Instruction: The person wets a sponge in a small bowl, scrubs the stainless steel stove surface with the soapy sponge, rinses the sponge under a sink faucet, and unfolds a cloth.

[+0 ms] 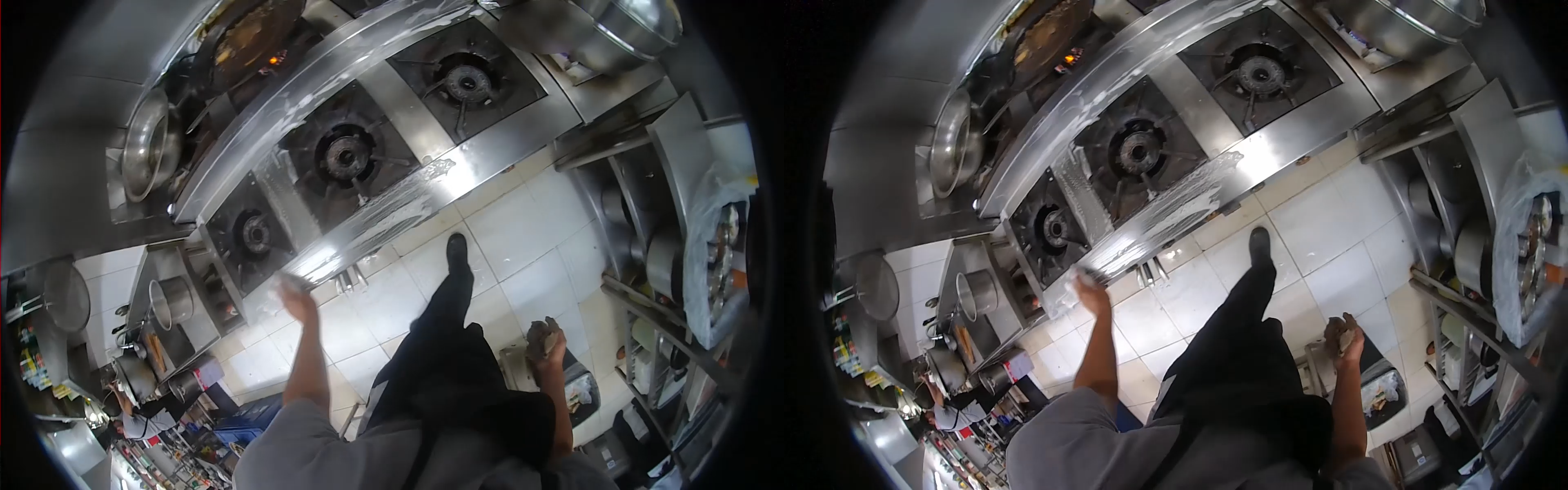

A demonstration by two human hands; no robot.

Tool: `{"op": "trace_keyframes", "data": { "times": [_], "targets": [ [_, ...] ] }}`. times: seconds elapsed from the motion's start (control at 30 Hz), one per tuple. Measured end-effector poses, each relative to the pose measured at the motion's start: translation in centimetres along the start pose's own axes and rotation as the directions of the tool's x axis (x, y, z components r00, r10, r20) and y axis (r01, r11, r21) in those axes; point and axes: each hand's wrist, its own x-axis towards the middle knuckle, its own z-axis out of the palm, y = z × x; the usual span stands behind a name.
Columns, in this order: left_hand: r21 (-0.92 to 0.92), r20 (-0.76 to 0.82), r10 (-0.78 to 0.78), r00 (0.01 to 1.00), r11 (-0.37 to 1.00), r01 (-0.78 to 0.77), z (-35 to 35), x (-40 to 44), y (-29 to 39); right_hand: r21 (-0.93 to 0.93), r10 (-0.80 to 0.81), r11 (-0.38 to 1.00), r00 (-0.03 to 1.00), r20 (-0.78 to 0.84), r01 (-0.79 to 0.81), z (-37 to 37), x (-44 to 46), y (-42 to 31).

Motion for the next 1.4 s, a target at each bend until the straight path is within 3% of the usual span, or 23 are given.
{"op": "trace_keyframes", "data": {
  "times": [0.03,0.07,0.1,0.13,0.2,0.23,0.3,0.33,0.4,0.47,0.53,0.6,0.7,0.73,0.77,0.83,0.93,0.97,1.07,1.17,1.23,1.3,1.4],
  "targets": [
    [-0.172,0.081,0.012,0.997,0.985,0.002,2.2,-1.7,4.8,0.058,0.082,0.995,0.997,0.008,-0.082,0.7,0.3,-0.8],
    [0.005,-0.004,0.22,0.975,0.975,-0.22,6.1,-3.4,7.0,0.114,0.162,0.98,0.987,0.021,-0.163,1.3,0.7,-1.8],
    [-0.029,0.028,0.206,0.978,0.978,-0.205,8.8,-4.9,11.6,0.078,0.3,0.939,0.91,0.286,-0.335,1.4,1.2,-3.6],
    [-0.101,0.027,0.276,0.961,0.957,-0.272,11.0,-6.2,16.2,-0.045,0.207,0.978,0.965,0.159,-0.203,3.2,1.6,-4.3],
    [-0.103,0.093,0.344,0.934,0.937,-0.335,13.4,-7.8,26.5,-0.128,0.2,0.976,0.964,0.177,-0.178,5.6,2.4,-7.1],
    [-0.254,0.086,0.379,0.921,0.903,-0.347,15.9,-9.1,29.9,-0.135,0.193,0.976,0.966,0.174,-0.171,7.5,2.6,-8.4],
    [-0.259,0.179,0.482,0.858,0.864,-0.432,18.7,-10.8,37.6,-0.169,-0.154,0.972,0.985,0.074,0.165,11.3,3.4,-10.5],
    [-0.302,0.221,0.536,0.815,0.832,-0.465,19.9,-11.2,40.3,-0.213,-0.047,0.971,0.963,0.264,0.105,8.3,8.1,-12.1],
    [-0.42,0.353,0.708,0.612,0.704,-0.572,21.9,-12.5,43.1,-0.251,-0.146,0.941,0.942,0.301,0.226,11.8,7.5,-16.4],
    [-0.385,0.358,0.759,0.544,0.65,-0.655,21.2,-11.9,41.5,-0.205,-0.373,0.89,0.908,0.192,0.409,11.0,10.6,-21.9],
    [-0.228,0.351,0.755,0.554,0.643,-0.731,19.3,-8.9,37.9,-0.328,-0.617,0.711,0.775,0.134,0.622,12.9,7.9,-29.4],
    [-0.103,0.485,0.735,0.473,0.585,-0.804,19.2,-3.3,35.6,-0.348,-0.892,0.351,0.423,0.157,0.869,13.8,7.5,-35.7],
    [0.044,0.385,0.792,0.474,0.497,-0.867,21.9,5.6,38.3,-0.725,-0.952,-0.013,0.213,0.22,0.689,10.5,10.8,-45.5],
    [-0.087,0.53,0.532,0.661,0.809,-0.581,22.1,9.0,41.4,-0.836,-0.963,-0.136,0.126,0.237,0.532,13.2,10.0,-47.2],
    [-0.071,0.261,0.721,0.642,0.677,-0.732,21.7,11.1,43.4,-0.835,-0.962,-0.137,0.13,0.24,0.532,13.4,12.1,-48.5],
    [-0.06,0.255,0.682,0.686,0.719,-0.693,22.3,12.4,45.2,-0.873,-0.916,-0.334,0.096,0.389,0.355,12.8,16.1,-51.3],
    [-0.059,0.245,0.638,0.73,0.761,-0.646,23.7,5.1,41.6,-0.971,-0.976,-0.159,0.121,0.182,0.178,17.3,15.8,-50.8],
    [0.084,0.337,0.632,0.697,0.718,-0.691,23.6,0.6,39.4,-0.987,-0.979,-0.074,0.18,0.1,0.146,18.1,15.6,-51.0],
    [-0.037,0.399,0.642,0.654,0.724,-0.688,18.9,-6.0,39.4,-0.996,-0.973,-0.053,0.219,0.067,0.068,17.4,17.1,-52.5],
    [0.11,0.513,0.529,0.676,0.74,-0.663,20.4,0.4,40.9,-0.996,-0.96,-0.08,0.266,0.087,0.038,17.0,18.3,-54.5],
    [0.074,0.3,0.719,0.627,0.637,-0.767,24.0,9.1,39.9,-0.997,-0.961,-0.068,0.266,0.079,0.048,17.0,18.9,-55.4],
    [0.024,0.265,0.661,0.702,0.723,-0.69,23.4,13.3,44.1,-0.997,-0.977,-0.067,0.201,0.073,0.041,17.2,19.0,-55.1],
    [0.063,0.418,0.541,0.73,0.784,-0.618,24.3,7.4,42.0,-0.994,-0.976,-0.096,0.189,0.104,0.047,18.6,17.6,-54.1]
  ]
}}
